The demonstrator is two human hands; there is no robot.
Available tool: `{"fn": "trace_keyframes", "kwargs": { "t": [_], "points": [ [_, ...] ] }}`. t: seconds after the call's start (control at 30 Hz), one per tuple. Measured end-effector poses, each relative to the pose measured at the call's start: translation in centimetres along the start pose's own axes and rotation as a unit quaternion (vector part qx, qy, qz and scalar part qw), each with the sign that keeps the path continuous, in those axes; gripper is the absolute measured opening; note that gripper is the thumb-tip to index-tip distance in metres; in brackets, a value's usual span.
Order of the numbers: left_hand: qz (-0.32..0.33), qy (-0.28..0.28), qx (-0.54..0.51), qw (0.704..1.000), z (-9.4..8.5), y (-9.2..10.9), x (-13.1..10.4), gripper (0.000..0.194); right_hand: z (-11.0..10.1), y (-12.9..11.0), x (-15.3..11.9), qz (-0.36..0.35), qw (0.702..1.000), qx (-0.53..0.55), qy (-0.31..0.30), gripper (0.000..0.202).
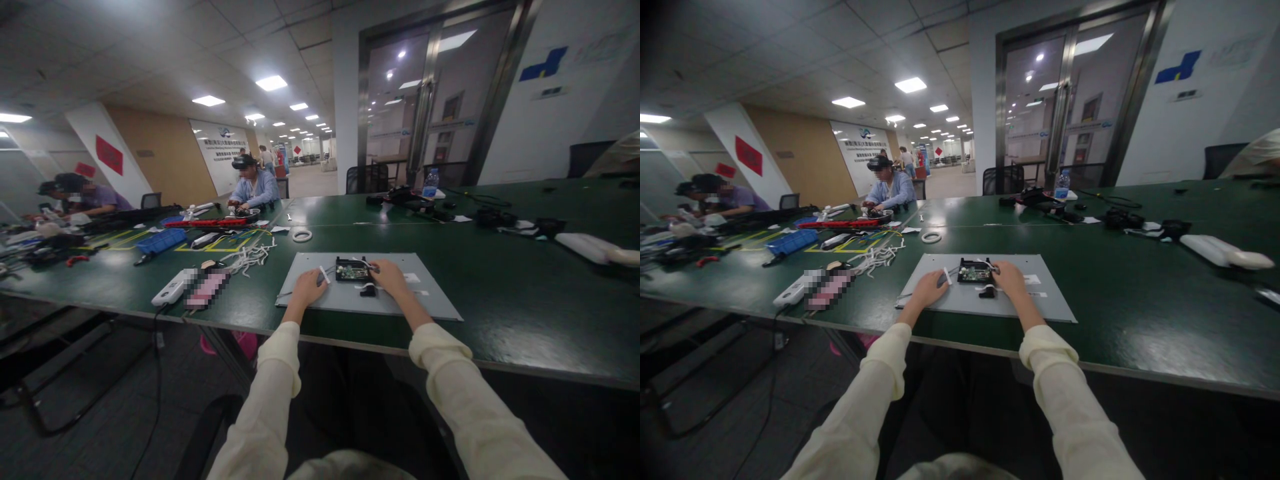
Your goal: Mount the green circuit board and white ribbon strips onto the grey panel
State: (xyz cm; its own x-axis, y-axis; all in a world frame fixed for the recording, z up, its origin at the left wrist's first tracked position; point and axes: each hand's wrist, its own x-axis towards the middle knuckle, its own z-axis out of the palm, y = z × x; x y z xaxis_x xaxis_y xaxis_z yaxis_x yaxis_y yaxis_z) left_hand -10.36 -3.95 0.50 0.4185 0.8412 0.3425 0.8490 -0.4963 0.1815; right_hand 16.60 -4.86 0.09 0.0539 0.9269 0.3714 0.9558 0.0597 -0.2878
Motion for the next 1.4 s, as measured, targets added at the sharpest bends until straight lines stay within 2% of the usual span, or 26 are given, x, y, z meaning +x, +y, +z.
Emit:
{"fn": "trace_keyframes", "kwargs": {
  "t": [0.3, 0.5, 0.87, 1.4],
  "points": [
    [-0.002, -0.001, -0.002, 1.0, 0.1, 0.0, 0.0, 0.039, -0.5, -0.7, -0.1, -0.04, 0.997, -0.055, -0.033, 0.023],
    [0.001, 0.0, 0.001, 1.0, -0.1, 0.0, 0.0, 0.039, -0.8, -1.2, -0.2, -0.041, 0.995, -0.079, -0.045, 0.026],
    [-0.003, -0.005, 0.005, 1.0, -0.3, 0.3, -0.1, 0.038, -0.8, -1.4, -0.1, -0.011, 0.995, -0.089, -0.031, 0.025],
    [-0.012, -0.009, 0.005, 1.0, -0.5, 0.4, -0.1, 0.039, -0.9, -0.8, -0.3, -0.029, 0.999, -0.041, -0.012, 0.026]
  ]
}}
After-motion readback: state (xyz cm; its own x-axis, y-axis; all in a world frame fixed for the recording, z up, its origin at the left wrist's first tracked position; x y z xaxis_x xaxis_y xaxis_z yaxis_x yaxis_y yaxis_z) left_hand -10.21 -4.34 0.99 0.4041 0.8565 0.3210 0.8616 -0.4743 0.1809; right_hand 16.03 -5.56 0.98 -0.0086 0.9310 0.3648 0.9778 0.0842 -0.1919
